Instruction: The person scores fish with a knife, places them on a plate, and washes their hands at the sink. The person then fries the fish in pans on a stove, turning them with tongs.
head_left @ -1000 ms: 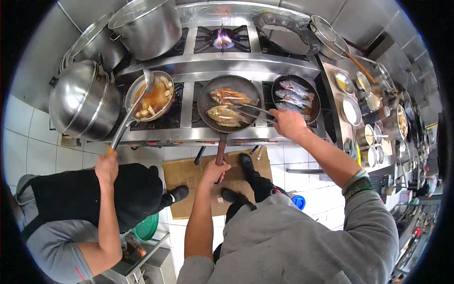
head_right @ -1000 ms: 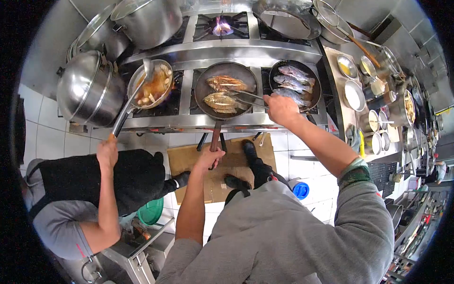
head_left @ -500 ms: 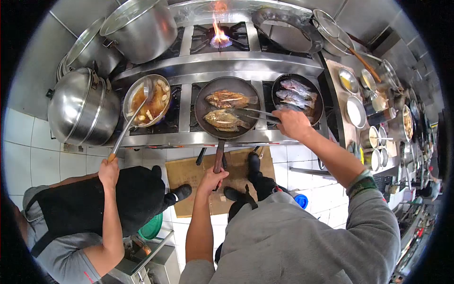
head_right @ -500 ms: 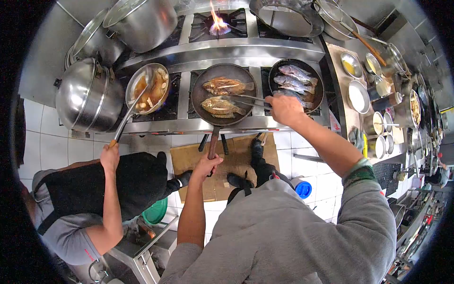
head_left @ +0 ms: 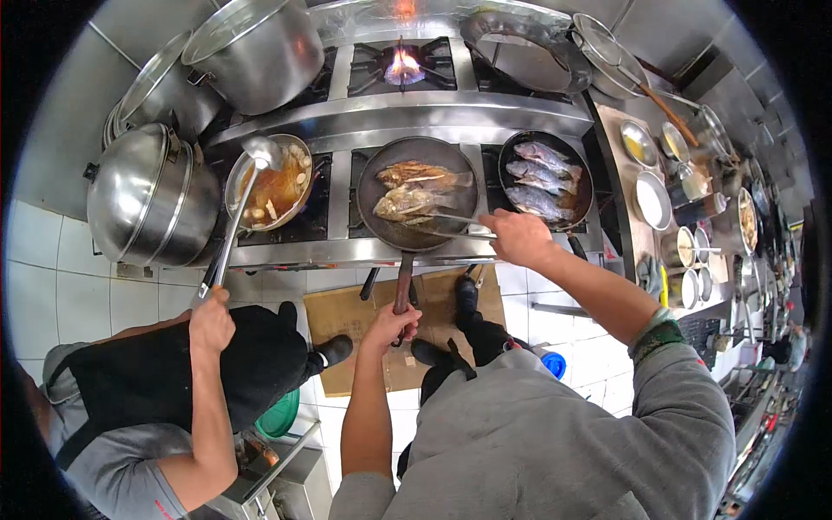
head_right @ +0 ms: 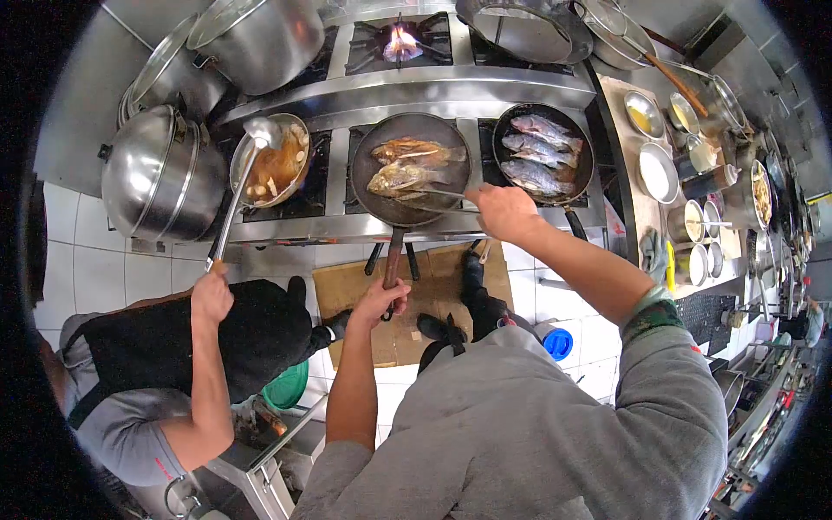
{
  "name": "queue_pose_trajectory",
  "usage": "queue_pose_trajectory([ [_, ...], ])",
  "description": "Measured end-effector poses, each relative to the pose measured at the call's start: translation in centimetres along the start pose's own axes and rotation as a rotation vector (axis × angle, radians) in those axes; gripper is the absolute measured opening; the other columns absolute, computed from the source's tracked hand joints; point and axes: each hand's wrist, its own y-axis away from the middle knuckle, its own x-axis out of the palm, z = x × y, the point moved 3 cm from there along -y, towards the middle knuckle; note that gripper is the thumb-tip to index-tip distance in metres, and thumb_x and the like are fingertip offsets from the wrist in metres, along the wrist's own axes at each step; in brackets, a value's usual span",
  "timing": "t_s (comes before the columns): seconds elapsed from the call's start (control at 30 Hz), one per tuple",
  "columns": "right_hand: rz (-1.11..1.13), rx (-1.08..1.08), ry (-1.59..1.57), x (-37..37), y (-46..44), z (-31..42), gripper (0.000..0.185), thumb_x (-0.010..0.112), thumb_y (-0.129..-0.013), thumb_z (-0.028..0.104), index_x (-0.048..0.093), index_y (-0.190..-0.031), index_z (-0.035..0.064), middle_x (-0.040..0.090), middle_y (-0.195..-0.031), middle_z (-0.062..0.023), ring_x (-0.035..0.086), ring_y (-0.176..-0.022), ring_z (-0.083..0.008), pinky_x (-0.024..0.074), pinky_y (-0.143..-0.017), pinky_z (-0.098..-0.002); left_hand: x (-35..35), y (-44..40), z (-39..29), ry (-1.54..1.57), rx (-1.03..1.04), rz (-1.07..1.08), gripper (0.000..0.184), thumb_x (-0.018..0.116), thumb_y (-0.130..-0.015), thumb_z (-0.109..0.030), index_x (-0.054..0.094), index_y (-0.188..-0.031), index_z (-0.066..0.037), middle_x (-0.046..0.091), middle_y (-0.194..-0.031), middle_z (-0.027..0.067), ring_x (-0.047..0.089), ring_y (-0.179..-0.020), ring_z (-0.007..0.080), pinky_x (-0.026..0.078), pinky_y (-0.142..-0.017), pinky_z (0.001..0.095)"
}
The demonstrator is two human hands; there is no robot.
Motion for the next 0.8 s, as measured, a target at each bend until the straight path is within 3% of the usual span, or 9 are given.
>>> queue_pose_trajectory([
  [0.23, -0.039, 0.131, -0.195, -2.3, 0.4, -1.5, 0.050, 0.070, -0.084, 0.027, 0.060, -0.131, 0.0127, 0.069, -0.112, -0.0179, 0.067, -0.107, -0.0375, 0.0547, -0.090, -0.0508, -0.3, -0.6, 1.0, -0.066, 0.010, -0.083, 0.024, 0.077, -0.088, -0.020, 0.055, -0.091, -0.011, 0.051, -0.063, -0.0021, 0.048, -0.050, 0.0096, 0.042, -0.044, 0.0286],
  [0.47, 0.195, 0.114, -0.207, -0.5, -2.4, -4.6, 0.059, 0.072, -0.079, 0.034, 0.062, -0.133, 0.0128, 0.069, -0.116, -0.0211, 0.065, -0.112, -0.0390, 0.0521, -0.096, -0.0494, 0.1, -0.3, 0.4, -0.087, 0.042, -0.073, 0.024, 0.077, -0.089, -0.021, 0.055, -0.091, -0.012, 0.050, -0.062, -0.0024, 0.048, -0.049, 0.0092, 0.041, -0.043, 0.0278],
  [0.57, 0.180, 0.060, -0.161, -0.1, -1.7, -5.4, 0.058, 0.072, -0.079, 0.035, 0.063, -0.131, 0.0122, 0.069, -0.117, -0.0212, 0.065, -0.111, -0.0389, 0.0515, -0.097, -0.0482, 0.0, -0.4, 0.7, -0.102, 0.033, -0.068, 0.023, 0.076, -0.089, -0.020, 0.055, -0.090, -0.011, 0.051, -0.062, -0.0023, 0.048, -0.049, 0.0091, 0.041, -0.043, 0.0278],
  [0.67, 0.119, 0.136, -0.168, -2.0, -0.5, -4.5, 0.057, 0.073, -0.079, 0.034, 0.063, -0.130, 0.0107, 0.069, -0.116, -0.0206, 0.066, -0.110, -0.0382, 0.0519, -0.096, -0.0479, 0.2, -0.3, 0.4, -0.107, 0.045, -0.072, 0.023, 0.076, -0.089, -0.020, 0.055, -0.090, -0.011, 0.050, -0.062, -0.0020, 0.048, -0.048, 0.0093, 0.040, -0.043, 0.0278],
  [0.8, 0.041, 0.027, -0.126, -3.4, -1.9, -1.1, 0.052, 0.070, -0.081, 0.029, 0.063, -0.129, 0.0088, 0.070, -0.114, -0.0189, 0.067, -0.110, -0.0361, 0.0535, -0.094, -0.0479, 0.2, -0.6, 0.8, -0.113, 0.068, -0.070, 0.023, 0.076, -0.089, -0.021, 0.055, -0.090, -0.010, 0.051, -0.061, -0.0016, 0.048, -0.048, 0.0097, 0.041, -0.043, 0.0276],
])
